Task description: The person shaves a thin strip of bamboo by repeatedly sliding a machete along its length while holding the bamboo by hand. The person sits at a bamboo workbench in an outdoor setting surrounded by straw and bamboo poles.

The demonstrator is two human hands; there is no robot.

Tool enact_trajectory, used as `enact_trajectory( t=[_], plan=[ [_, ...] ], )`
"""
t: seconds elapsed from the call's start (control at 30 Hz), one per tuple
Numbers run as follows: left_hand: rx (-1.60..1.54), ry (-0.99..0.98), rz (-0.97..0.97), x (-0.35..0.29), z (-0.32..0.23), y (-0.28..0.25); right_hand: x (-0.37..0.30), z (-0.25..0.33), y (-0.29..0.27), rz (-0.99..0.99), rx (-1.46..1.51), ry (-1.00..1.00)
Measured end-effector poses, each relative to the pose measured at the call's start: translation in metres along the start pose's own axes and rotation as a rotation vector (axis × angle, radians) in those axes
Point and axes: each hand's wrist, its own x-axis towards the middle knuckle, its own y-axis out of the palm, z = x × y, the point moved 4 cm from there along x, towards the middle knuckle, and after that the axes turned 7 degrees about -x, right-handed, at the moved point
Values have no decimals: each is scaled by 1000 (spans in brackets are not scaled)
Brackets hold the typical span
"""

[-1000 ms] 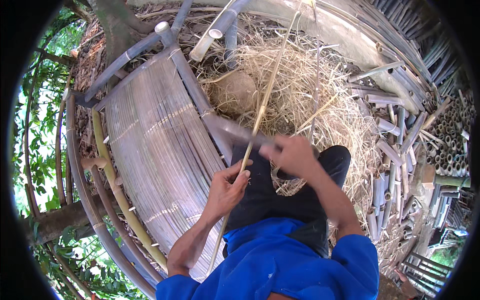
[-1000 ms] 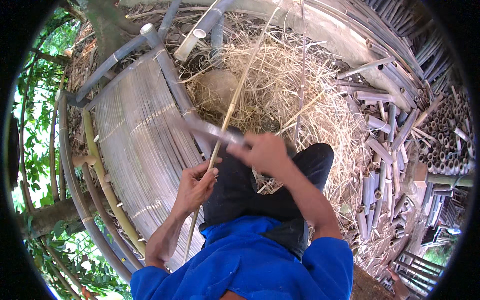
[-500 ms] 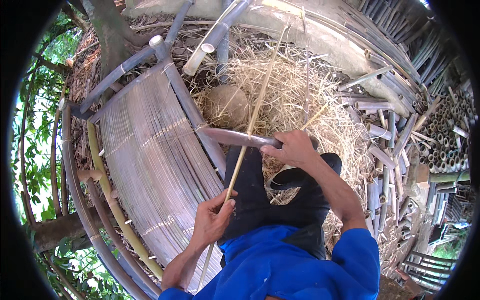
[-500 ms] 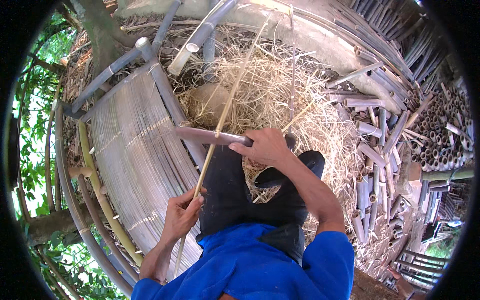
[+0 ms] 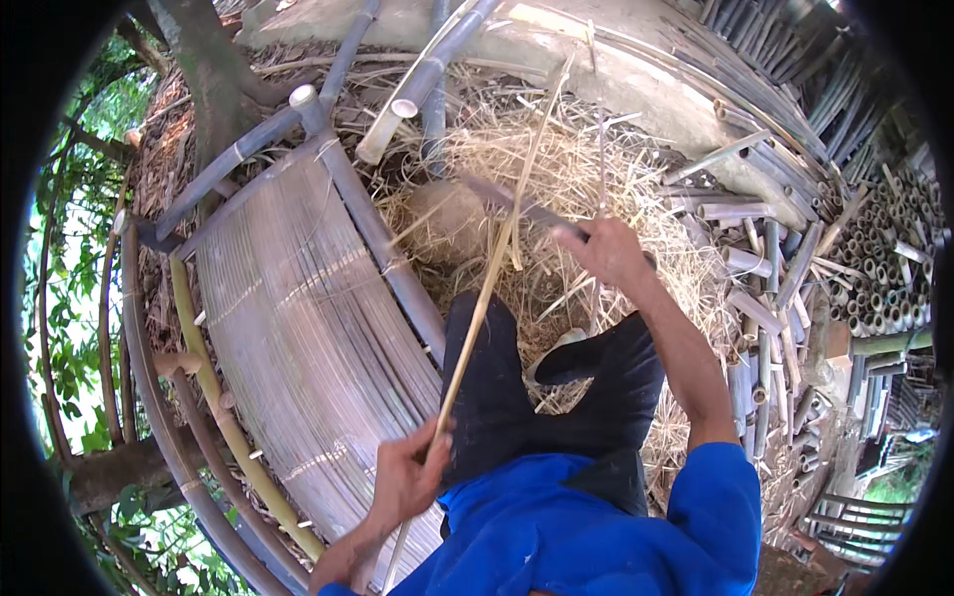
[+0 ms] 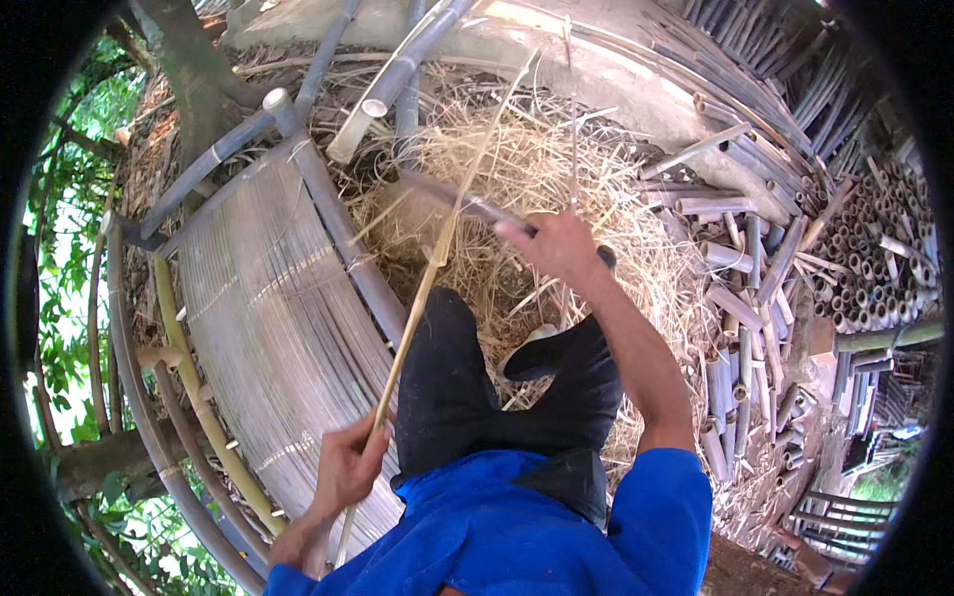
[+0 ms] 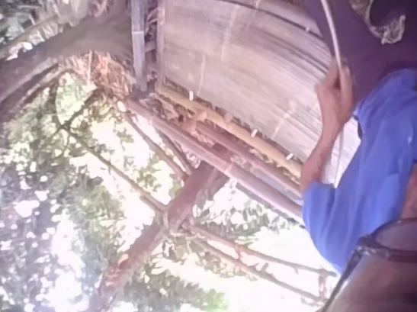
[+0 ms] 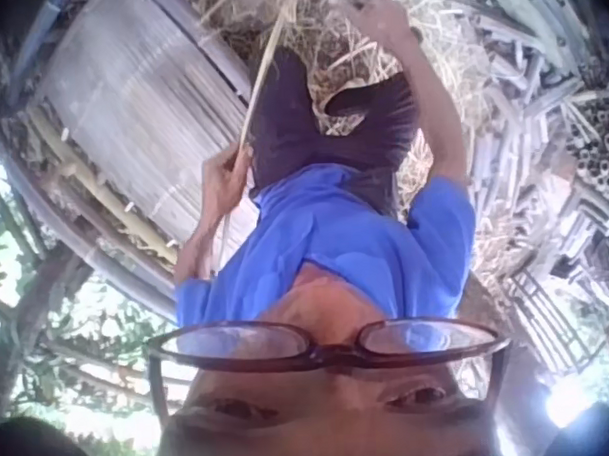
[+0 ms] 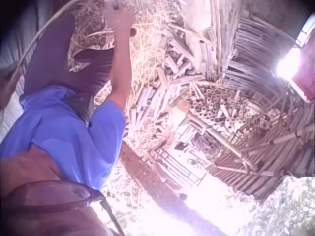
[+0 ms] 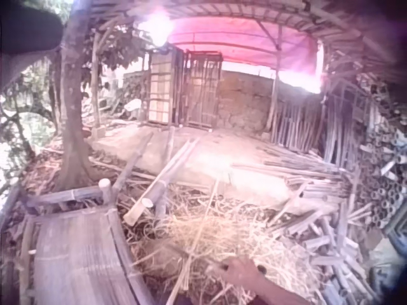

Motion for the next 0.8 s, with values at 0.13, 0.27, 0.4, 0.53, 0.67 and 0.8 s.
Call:
enact_trajectory(
  t=[0.13,0.27,0.4,0.53,0.67,0.8],
  plan=[
    [122,-113,86,-55,20,-2,47,-140,-19,-46,-83,327],
    [-141,-259,107,-79,51,-5,47,-179,-50,-116,-21,489],
    [-183,-196,136,-2,37,-6,18,-75,-19,-69,331,333],
    [-325,-12,176,60,-18,16,-37,24,10,-6,308,108],
    [-419,-22,169,88,-31,31,-102,97,13,-79,257,-331],
    [-402,-34,125,83,-27,30,-85,86,15,-132,122,-315]
  ],
)
